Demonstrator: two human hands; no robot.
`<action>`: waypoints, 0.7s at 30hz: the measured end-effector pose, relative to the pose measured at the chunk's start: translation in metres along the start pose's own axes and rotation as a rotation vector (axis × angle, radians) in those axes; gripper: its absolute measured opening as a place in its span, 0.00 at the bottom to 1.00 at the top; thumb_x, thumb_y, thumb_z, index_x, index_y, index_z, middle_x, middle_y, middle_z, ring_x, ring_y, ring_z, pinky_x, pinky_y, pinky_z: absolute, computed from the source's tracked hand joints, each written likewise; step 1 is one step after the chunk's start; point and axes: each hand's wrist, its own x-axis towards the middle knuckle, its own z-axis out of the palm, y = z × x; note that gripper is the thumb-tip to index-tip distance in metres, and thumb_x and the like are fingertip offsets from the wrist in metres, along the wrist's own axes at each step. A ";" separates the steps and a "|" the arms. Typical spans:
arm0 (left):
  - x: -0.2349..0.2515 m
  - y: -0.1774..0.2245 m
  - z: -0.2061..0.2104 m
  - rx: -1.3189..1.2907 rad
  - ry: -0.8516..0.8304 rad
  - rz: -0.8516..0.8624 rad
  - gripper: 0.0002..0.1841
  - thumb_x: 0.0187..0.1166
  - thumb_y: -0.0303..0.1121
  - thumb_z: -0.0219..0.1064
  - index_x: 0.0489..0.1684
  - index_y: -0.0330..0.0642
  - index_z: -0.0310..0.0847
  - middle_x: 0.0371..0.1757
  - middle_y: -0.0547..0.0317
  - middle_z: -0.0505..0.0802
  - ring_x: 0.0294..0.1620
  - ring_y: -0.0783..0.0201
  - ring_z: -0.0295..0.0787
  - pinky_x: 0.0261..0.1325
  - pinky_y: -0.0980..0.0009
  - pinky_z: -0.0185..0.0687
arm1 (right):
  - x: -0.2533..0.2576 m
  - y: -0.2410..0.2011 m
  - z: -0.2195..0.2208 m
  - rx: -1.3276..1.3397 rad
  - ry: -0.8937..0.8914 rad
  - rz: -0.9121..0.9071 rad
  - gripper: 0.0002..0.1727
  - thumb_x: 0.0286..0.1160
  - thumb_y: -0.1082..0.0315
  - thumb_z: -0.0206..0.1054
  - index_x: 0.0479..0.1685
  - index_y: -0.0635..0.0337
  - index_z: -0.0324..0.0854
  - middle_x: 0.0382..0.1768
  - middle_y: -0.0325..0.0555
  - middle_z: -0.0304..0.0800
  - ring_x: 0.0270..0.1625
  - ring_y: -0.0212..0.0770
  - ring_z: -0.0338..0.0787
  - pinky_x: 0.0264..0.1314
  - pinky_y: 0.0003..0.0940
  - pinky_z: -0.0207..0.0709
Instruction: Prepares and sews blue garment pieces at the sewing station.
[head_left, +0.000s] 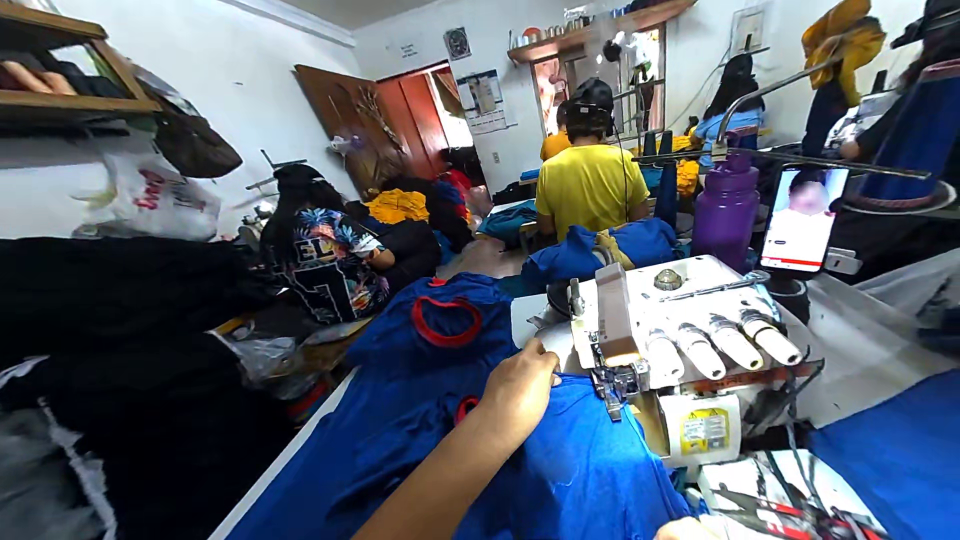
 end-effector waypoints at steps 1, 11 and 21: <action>-0.002 -0.005 0.001 -0.037 0.031 0.039 0.15 0.90 0.34 0.57 0.63 0.35 0.85 0.66 0.39 0.86 0.66 0.44 0.86 0.71 0.50 0.78 | 0.000 0.000 0.000 0.002 -0.004 -0.001 0.13 0.82 0.73 0.61 0.42 0.72 0.90 0.44 0.63 0.95 0.49 0.57 0.95 0.59 0.48 0.85; -0.023 -0.038 0.047 0.083 0.662 0.392 0.13 0.73 0.22 0.70 0.49 0.44 0.96 0.30 0.46 0.94 0.31 0.45 0.95 0.32 0.45 0.88 | 0.003 -0.008 -0.004 0.025 -0.027 -0.028 0.11 0.80 0.75 0.62 0.42 0.73 0.89 0.40 0.63 0.93 0.45 0.57 0.95 0.52 0.50 0.86; -0.056 -0.066 0.038 0.079 0.687 0.392 0.10 0.75 0.30 0.65 0.33 0.32 0.92 0.29 0.44 0.92 0.30 0.45 0.94 0.30 0.46 0.87 | 0.004 -0.008 0.000 0.034 -0.003 -0.070 0.09 0.78 0.75 0.64 0.39 0.72 0.89 0.38 0.61 0.93 0.43 0.54 0.95 0.50 0.45 0.86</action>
